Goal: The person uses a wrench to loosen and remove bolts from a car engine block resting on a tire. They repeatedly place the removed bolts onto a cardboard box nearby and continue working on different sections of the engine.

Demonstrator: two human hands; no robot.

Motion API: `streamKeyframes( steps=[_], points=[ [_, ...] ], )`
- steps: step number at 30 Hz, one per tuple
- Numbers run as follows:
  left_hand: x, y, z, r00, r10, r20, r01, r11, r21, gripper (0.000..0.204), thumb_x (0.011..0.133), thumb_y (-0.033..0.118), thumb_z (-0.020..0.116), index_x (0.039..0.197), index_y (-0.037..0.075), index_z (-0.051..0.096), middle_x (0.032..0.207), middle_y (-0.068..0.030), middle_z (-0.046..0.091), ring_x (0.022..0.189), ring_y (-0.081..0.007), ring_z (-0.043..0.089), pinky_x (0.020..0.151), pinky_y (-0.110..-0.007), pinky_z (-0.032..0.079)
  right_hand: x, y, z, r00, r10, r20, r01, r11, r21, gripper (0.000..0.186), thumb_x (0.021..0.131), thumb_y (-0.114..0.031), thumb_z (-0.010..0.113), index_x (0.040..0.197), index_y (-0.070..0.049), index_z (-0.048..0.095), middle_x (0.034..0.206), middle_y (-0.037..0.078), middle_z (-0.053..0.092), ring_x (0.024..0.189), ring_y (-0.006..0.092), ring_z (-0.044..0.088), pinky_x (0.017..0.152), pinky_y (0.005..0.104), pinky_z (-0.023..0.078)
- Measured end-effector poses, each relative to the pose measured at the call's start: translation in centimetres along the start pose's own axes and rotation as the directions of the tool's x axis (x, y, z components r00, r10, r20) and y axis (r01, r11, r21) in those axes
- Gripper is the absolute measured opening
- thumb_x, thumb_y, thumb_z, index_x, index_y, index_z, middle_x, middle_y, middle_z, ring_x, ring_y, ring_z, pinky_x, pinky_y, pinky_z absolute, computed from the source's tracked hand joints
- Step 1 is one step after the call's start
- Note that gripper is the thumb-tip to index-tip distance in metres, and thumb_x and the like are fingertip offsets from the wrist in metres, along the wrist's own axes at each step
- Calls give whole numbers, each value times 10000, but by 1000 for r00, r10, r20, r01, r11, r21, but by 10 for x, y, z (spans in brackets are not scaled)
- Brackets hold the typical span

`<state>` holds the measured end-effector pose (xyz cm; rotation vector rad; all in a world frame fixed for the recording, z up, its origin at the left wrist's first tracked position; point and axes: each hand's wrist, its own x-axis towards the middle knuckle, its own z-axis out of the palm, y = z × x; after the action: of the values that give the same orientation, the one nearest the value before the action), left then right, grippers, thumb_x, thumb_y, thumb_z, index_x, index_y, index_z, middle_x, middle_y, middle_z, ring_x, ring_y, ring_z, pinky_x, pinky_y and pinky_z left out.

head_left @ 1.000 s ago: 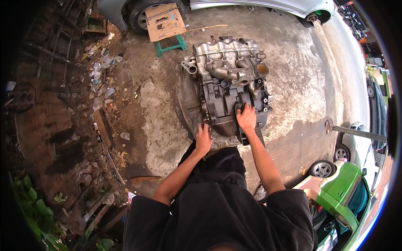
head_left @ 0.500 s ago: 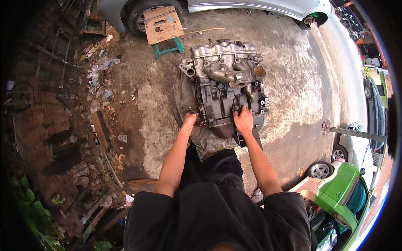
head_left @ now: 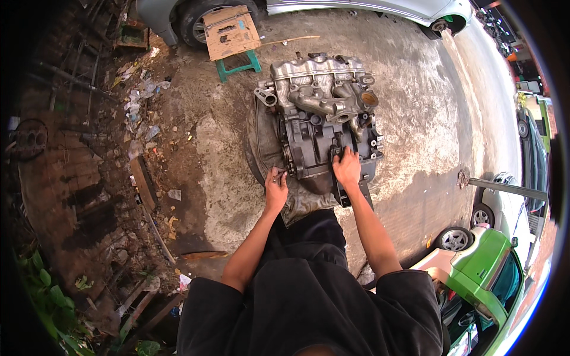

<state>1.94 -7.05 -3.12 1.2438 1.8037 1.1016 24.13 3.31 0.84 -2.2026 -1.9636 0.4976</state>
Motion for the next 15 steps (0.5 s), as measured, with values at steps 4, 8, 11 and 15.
streamKeyframes(
  steps=[4,8,11,15],
  points=[
    [-7,8,4,996,89,17,-89,996,16,141,953,1,576,1062,-83,545,1023,-216,557,867,-350,613,729,-383,495,-2,-3,-3,1000,-11,-21,11,1000,-7,380,849,-236,599,1104,42,553,1064,293,636,1100,468,563,967,515,465],
    [-11,12,4,989,139,-50,-134,986,97,140,945,-8,572,1062,-77,539,1016,-233,537,860,-400,590,723,-443,483,-1,-5,-8,1000,8,24,-8,1000,15,386,854,-242,600,1111,43,553,1089,297,634,1114,472,558,970,518,462],
    [-13,14,0,994,108,6,-108,993,49,132,947,0,563,1053,-67,520,1020,-249,524,869,-434,569,697,-506,462,-3,-5,-10,1000,-2,26,2,1000,22,386,857,-245,600,1108,44,552,1082,295,636,1112,476,558,968,521,461],
    [-16,20,-2,995,95,19,-96,995,10,117,954,14,557,1036,-55,510,999,-260,507,860,-465,550,698,-533,426,-2,-5,-9,1000,-7,24,8,1000,-4,365,854,-256,598,1082,26,554,1093,236,638,1120,423,556,950,517,465]
  ],
)
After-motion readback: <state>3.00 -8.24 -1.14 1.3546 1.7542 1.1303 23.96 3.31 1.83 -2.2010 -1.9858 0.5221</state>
